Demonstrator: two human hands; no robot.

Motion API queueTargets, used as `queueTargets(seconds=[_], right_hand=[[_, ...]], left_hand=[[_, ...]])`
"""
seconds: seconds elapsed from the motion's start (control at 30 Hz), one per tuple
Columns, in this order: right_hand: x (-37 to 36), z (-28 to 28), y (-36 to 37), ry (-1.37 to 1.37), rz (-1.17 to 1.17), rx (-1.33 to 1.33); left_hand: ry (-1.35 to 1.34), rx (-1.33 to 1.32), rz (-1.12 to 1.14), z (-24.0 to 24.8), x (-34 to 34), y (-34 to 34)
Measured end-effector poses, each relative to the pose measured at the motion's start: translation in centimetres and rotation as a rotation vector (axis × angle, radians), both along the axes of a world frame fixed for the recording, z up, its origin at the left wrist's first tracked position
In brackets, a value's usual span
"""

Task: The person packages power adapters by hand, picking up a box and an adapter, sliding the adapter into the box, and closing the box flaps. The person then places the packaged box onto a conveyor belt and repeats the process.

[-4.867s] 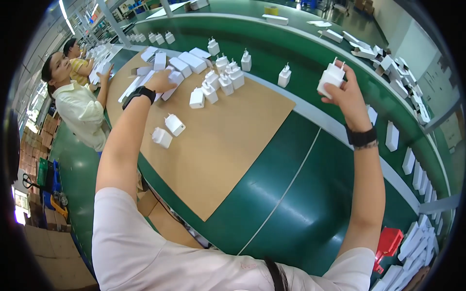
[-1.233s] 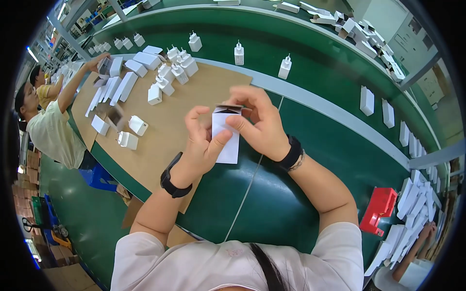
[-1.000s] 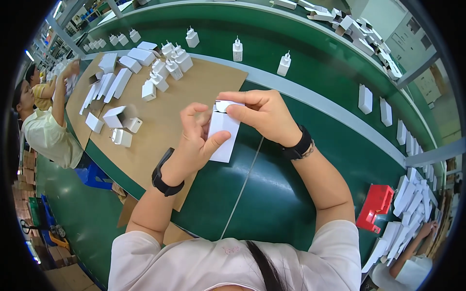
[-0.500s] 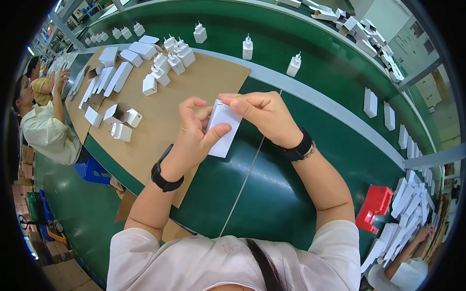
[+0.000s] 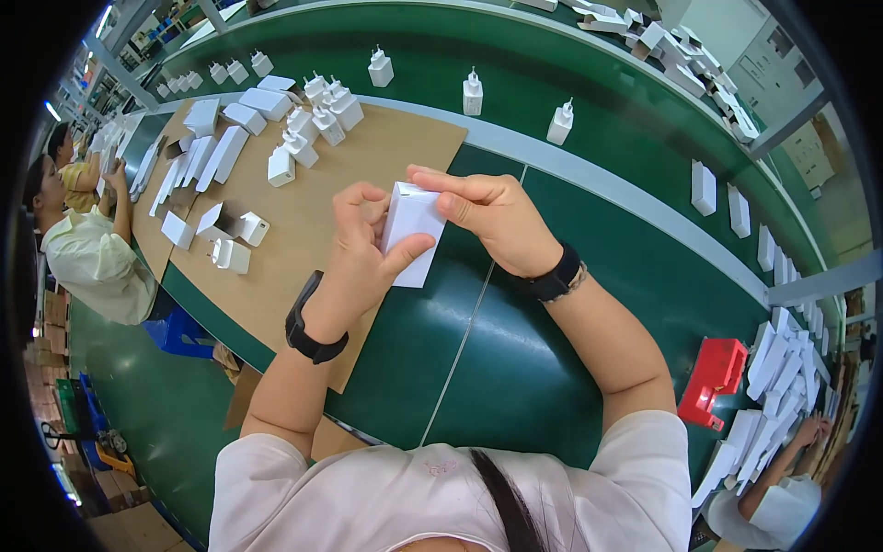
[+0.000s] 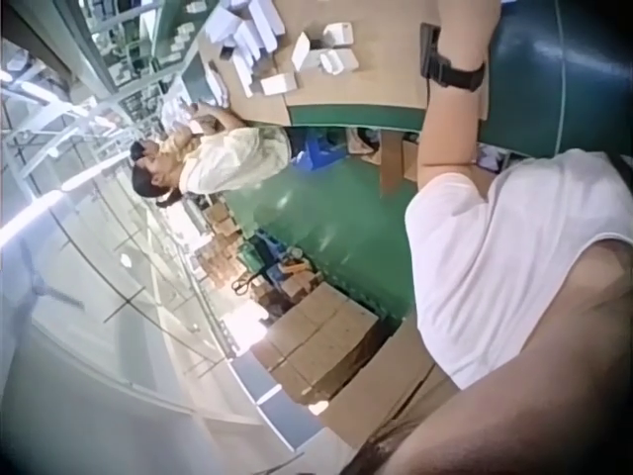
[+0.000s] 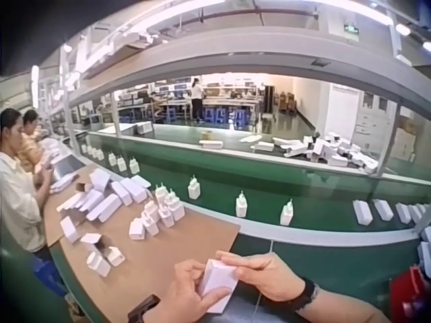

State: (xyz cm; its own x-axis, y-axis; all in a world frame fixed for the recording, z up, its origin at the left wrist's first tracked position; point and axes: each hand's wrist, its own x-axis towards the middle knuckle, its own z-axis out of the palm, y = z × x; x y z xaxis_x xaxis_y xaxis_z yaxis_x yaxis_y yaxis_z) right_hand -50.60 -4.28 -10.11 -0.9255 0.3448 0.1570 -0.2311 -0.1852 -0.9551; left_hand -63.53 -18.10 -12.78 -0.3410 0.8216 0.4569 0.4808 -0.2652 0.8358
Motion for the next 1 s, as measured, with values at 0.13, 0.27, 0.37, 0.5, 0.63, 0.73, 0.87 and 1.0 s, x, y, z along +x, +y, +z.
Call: queueTargets(seconds=[0.13,0.27,0.37,0.5,0.63,0.73,0.87,1.0], right_hand=[[-0.6,0.5,0.0,-0.001,0.030,-0.039],[-0.4,0.2,0.1,-0.049,0.007,0.012],[-0.5,0.4,0.5,0.015,0.035,-0.067],[-0.5,1.3,0.9,-0.101,-0.009,0.130],[-1.1,0.4,-0.8,-0.003,-0.084,-0.023],[-1.3,0.5,-1.2,0.004,-0.090,-0.088],[-1.3,0.9,0.0,-0.083,-0.139,0.093],[-1.2,0.9,0.3,-0.083,-0.223,0.110]], left_hand=[[0.039,-0.039,0.025,0.7,-0.3,-0.6],[-0.030,-0.004,0.020,0.4,-0.2,-0.3],[-0.137,0.031,0.002,0.5,-0.3,-0.1],[-0.258,0.021,-0.044,0.8,-0.4,-0.3],[-0.073,0.057,0.029,0.6,-0.4,-0.4],[-0.057,0.036,0.083,0.4,-0.5,-0.3],[-0.115,0.059,0.047,0.7,-0.7,0.0],[-0.196,0.068,0.064,1.2,-0.8,-0.1]])
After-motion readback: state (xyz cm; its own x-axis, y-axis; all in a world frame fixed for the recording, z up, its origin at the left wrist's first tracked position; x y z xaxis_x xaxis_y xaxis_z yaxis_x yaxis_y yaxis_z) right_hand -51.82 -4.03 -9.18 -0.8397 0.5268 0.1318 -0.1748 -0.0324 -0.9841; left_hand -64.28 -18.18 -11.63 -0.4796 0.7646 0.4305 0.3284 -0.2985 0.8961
